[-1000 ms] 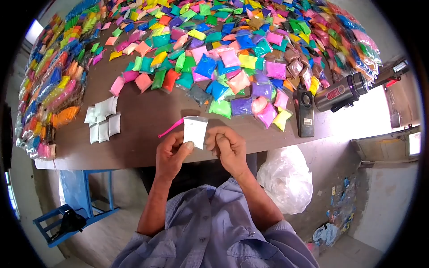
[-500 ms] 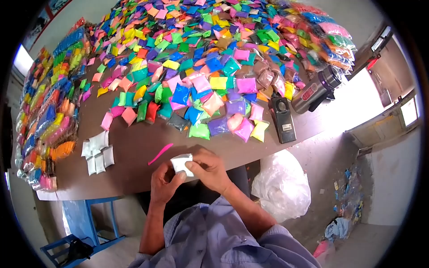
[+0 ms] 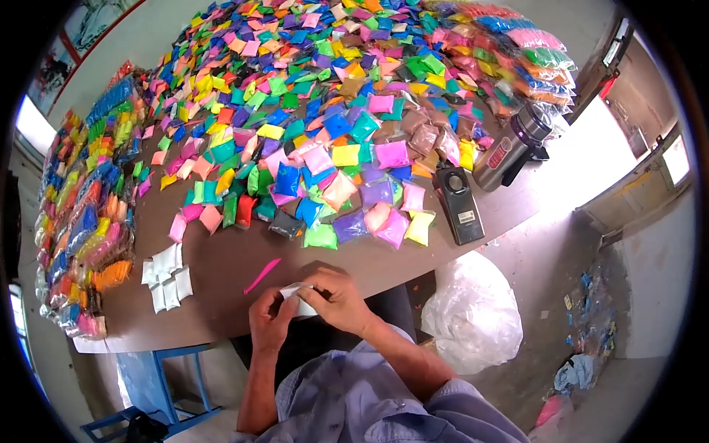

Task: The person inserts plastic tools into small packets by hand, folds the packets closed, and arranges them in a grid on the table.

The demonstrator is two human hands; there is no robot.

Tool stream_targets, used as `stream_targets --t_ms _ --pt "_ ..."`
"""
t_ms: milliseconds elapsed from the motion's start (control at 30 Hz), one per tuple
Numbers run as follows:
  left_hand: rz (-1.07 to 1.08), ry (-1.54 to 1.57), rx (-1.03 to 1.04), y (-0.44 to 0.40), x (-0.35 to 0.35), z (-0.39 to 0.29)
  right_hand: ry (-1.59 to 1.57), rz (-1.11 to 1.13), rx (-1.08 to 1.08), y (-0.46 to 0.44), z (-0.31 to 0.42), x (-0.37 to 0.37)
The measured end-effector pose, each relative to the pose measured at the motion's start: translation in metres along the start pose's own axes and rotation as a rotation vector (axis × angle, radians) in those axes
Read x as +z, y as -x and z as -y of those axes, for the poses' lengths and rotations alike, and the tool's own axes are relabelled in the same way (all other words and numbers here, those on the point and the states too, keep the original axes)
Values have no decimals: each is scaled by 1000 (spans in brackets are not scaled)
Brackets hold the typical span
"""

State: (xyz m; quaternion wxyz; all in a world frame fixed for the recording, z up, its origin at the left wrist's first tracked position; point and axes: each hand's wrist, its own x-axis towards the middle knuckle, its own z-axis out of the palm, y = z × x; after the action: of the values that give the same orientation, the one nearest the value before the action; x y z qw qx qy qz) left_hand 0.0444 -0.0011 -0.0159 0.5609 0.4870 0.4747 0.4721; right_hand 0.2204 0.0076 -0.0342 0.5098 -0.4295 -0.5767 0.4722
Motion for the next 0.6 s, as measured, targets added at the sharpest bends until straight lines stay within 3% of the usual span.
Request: stream_targets --t_ms 300,400,467,600 --pt "2 -100 27 2 -8 6 37 -8 -46 -1 -3 -1" --pt "-93 -59 11 3 10 -5 -3 -61 -81 3 -14 -1" --pt "-24 -263 5 7 1 -1 -166 -193 178 8 -8 3" --pt "57 -233 -61 6 -11 11 -135 -210 173 9 -6 6"
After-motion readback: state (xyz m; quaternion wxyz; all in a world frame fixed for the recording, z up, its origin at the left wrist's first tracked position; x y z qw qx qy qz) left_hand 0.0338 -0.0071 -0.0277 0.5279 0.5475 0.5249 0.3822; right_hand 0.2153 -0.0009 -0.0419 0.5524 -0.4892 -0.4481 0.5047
